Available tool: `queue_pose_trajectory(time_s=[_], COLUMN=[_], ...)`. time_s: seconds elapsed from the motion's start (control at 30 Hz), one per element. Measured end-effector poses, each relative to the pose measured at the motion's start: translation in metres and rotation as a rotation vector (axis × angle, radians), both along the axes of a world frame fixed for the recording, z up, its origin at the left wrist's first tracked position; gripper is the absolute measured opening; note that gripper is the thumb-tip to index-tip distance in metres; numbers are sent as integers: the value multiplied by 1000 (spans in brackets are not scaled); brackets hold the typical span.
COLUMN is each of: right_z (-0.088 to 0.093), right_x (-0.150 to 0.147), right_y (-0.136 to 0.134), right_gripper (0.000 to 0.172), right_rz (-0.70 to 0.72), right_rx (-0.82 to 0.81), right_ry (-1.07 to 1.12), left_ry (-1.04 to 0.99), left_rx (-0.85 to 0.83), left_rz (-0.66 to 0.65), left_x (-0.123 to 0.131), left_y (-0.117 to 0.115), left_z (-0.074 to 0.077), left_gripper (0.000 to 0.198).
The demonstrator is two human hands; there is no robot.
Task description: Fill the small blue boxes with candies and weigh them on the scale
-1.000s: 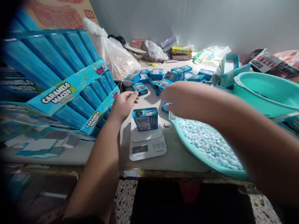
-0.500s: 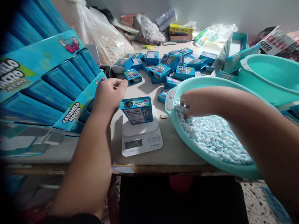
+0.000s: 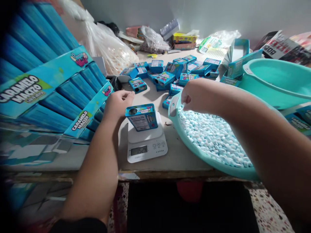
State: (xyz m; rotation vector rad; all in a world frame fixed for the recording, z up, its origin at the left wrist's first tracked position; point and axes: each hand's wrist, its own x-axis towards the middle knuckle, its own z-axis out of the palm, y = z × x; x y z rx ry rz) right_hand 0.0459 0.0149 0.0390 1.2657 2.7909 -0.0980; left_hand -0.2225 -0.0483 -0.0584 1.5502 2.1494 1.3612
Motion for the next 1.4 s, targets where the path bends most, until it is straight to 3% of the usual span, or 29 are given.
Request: queue_pose_trajectory(time_s=[0.13,0.23,0.33,0.53,0.67,0.83,1.07,1.23,1.4], right_z=[7,9,11,16,9,-7,-22,-23,-20], right_x=[-5,-12,-25,-74,-94,-92,-94,-94,-92], right_y=[-12,-17,-20,-39,-49,-51,-49,-47,-46], right_gripper=[7,18,18,17,17,13,12,12,17], right_rz=[57,86,87,306,456,438,435,417,506], right_rx=[-11,127,199,119,24,-7,-23,-35,-15], right_ry=[74,24,58,372,524,584,620,616,549], left_ry=[-3,-7,-24,-43,-110,-94,101,100,148], left_rx=[-35,6,61,285,309,302,236,215,156], left_rz=[4,4,9,-10,20,-15,20,30,-21], left_x=[-1,-1,-2,-1,-3,-3,-12,-16,-9], left_y=[-1,-3,-4,2,4,3,4,5,5], left_z=[2,6,9,4,0,-1,-3,-3,0], left_gripper=[32,32,31,38,45,57,56,52,53])
